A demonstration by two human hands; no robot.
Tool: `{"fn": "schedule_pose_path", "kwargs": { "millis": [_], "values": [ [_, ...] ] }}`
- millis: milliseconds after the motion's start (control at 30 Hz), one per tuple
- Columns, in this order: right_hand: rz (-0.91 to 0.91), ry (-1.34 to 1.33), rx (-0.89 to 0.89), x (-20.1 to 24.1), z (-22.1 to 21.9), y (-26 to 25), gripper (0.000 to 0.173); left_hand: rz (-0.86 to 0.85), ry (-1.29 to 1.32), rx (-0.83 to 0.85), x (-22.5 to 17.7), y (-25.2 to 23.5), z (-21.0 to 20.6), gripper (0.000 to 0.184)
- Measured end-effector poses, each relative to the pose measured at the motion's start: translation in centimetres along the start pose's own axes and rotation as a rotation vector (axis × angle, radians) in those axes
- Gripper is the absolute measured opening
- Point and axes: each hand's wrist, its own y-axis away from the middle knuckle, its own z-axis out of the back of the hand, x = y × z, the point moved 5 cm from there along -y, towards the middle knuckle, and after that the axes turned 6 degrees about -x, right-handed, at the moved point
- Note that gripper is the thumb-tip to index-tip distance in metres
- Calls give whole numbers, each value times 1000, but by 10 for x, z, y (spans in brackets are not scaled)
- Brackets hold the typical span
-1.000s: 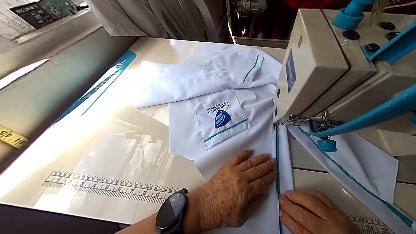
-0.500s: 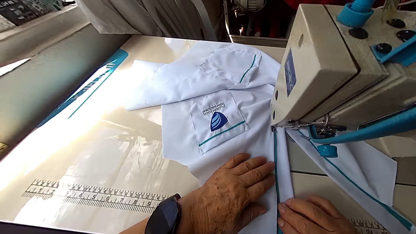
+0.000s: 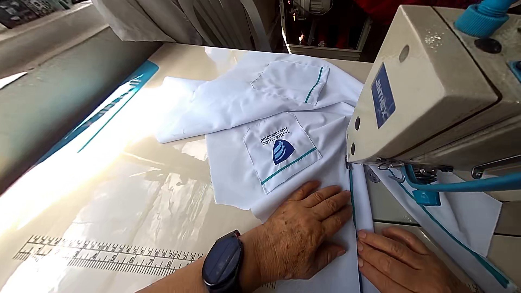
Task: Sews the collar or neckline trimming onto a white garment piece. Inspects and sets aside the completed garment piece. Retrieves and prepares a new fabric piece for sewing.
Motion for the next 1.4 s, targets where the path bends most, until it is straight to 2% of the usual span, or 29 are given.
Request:
{"fn": "schedule_pose_path", "kwargs": {
  "millis": [433,533,633,700,767,900,967,1133,1233,1400],
  "values": [
    [62,111,-128,-28,-7,-10,43,-39,-6,38,33,-23,0,48],
    [60,114,-57,-11,-3,-3,40,-4,-68,68,9,-15,1,47],
    [54,13,41,17,4,8,36,10,-103,18,-30,4,2,46],
    [102,-59,7,24,12,12,33,51,-97,-5,-46,15,4,49],
    [132,-63,-114,14,26,8,30,100,-88,-6,-54,18,8,48],
    [97,1,-374,-30,39,-27,27,188,-136,-108,-59,10,11,27],
    [75,13,-375,-46,30,-50,26,209,-192,-106,-61,2,10,24],
    [-26,-225,-270,-74,-4,-76,23,274,-324,-109,-61,-8,5,23],
    [-87,-302,-295,-82,-10,-72,22,317,-323,-230,-55,-2,4,19],
    [-62,-307,-330,-81,-10,-69,21,340,-158,-410,-52,20,15,13]
  ]
}}
